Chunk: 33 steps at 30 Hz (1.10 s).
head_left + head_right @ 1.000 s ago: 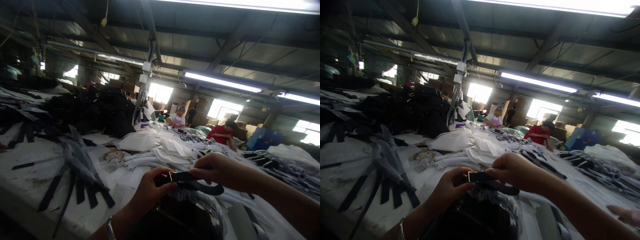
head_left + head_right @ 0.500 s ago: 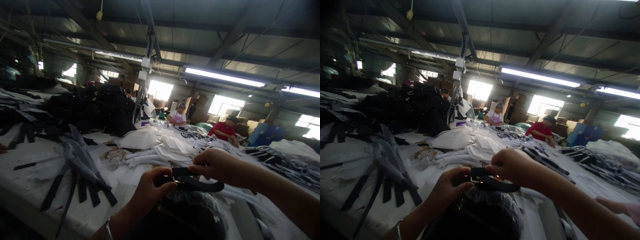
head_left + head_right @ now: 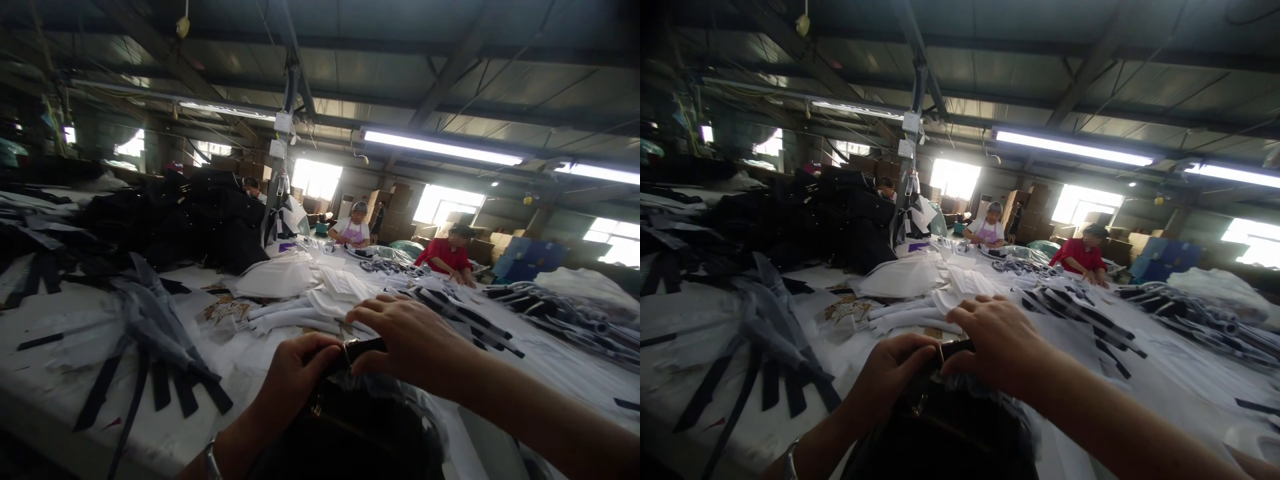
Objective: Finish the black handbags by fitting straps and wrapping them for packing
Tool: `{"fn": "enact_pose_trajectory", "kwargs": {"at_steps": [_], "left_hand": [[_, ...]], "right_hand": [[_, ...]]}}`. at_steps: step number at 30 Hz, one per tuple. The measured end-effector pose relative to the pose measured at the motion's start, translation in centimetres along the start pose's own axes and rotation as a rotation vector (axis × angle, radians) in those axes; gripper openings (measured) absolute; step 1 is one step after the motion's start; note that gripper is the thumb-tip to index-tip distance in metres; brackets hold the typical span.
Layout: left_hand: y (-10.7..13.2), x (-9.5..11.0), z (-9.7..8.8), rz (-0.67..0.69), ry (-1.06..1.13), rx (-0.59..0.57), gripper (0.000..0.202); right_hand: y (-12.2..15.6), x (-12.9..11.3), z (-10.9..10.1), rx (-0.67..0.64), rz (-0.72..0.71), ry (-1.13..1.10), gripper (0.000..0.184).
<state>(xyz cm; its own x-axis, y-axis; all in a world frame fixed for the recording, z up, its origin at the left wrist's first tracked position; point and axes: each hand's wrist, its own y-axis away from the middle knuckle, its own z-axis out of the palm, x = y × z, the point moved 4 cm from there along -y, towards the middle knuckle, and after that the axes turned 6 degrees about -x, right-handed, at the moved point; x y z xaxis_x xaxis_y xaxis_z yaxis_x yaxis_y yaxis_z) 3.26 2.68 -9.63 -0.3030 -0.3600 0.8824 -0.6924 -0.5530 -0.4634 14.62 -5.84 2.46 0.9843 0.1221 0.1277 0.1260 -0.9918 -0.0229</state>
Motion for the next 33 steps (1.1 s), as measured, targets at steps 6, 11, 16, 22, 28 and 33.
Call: {"fn": "enact_pose_trajectory", "kwargs": {"at_steps": [6, 11, 16, 22, 28, 33], "left_hand": [[0.1, 0.5, -0.1, 0.05, -0.175, -0.003, 0.013], [1.3, 1.6, -0.4, 0.179, -0.415, 0.065, 0.01], [2.0, 2.5, -1.1, 0.253, -0.391, 0.089, 0.016], [2.0, -0.9, -5.6, -0.198, -0.17, 0.026, 0.014], [5.5, -10.3, -12.7, -0.467, 0.009, -0.085, 0.033], [8.3, -14.7, -15.7, -0.622, -0.061, -0.153, 0.042]], "right_hand": [[-0.1, -0.6, 1.6, -0.12, -0.022, -0.071, 0.035], [-0.2, -0.9, 1.6, -0.068, 0.046, -0.091, 0.026], [-0.8, -1.1, 1.2, -0.012, -0.018, -0.092, 0.018], [-1.1, 0.6, 1.1, -0.017, -0.002, -0.112, 0.013], [-1.3, 3.2, 3.2, -0.041, 0.127, -0.281, 0.02], [-1.8, 4.0, 3.5, -0.05, 0.204, -0.434, 0.028]]}}
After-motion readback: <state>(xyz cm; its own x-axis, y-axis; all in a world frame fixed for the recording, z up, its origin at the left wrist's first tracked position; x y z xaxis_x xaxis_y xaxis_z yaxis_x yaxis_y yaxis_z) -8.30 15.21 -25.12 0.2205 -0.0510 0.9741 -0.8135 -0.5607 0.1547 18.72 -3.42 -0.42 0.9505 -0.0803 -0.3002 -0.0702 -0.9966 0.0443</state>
